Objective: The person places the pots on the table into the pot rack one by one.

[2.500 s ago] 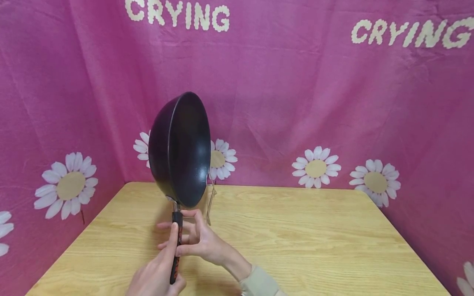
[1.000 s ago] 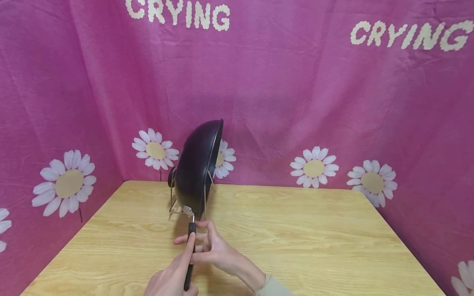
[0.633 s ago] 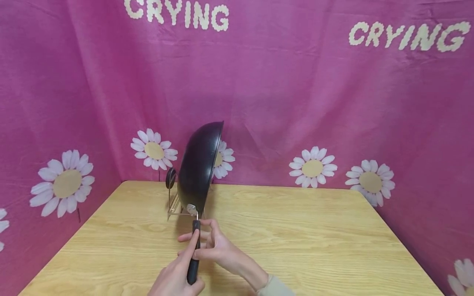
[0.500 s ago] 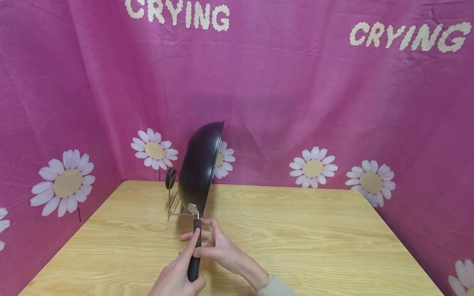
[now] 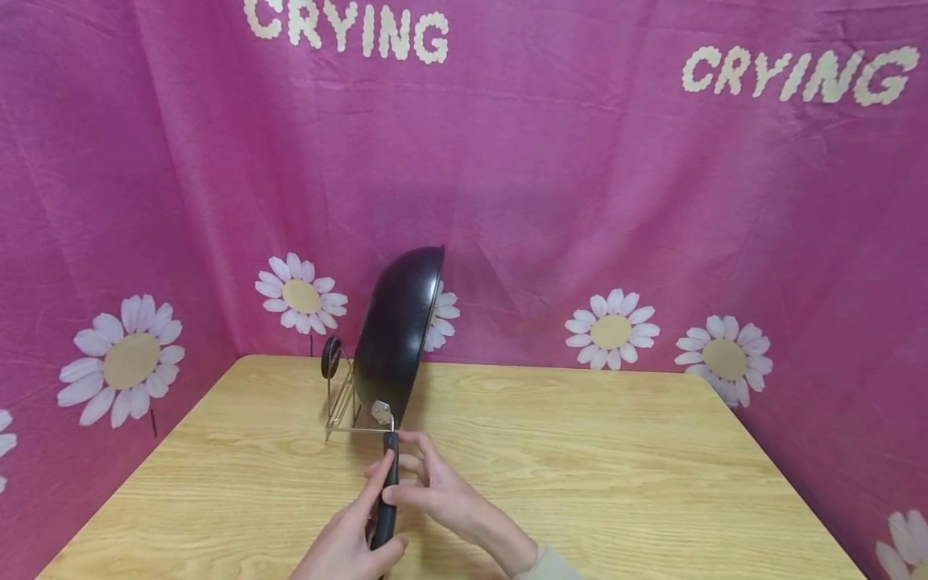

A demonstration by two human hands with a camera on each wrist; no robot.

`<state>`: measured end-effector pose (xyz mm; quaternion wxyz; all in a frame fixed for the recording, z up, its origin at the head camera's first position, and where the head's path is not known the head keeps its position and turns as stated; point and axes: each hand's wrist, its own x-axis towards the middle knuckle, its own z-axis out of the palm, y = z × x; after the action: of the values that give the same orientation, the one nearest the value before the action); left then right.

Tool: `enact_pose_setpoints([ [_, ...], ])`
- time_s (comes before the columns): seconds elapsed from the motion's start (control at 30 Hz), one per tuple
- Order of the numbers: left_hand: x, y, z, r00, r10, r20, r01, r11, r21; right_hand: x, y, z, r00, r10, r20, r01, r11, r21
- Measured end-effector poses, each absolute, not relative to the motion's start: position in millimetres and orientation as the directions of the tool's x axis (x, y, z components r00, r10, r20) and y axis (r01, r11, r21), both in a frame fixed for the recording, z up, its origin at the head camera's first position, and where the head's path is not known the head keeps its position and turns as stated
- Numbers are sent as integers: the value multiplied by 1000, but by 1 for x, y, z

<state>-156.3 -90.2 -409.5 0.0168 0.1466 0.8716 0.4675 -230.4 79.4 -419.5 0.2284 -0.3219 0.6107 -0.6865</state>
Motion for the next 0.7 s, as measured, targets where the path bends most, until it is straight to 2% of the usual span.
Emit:
enact_pose_setpoints([
  [0.3,-161,-91,-417,-924,315,216,350,474,808,-233,88,-421,-704,-692,160,-100,-126,-987],
  [0.53,-165,-94,-419,-918,346,195,345,450,824,-236,90,-423,-694,-704,149,-81,-130,-988],
  [0.7,-166,-95,-419,-921,365,136,294,423,858,-238,91,-425,-682,-711,172,-109,-134,-985],
])
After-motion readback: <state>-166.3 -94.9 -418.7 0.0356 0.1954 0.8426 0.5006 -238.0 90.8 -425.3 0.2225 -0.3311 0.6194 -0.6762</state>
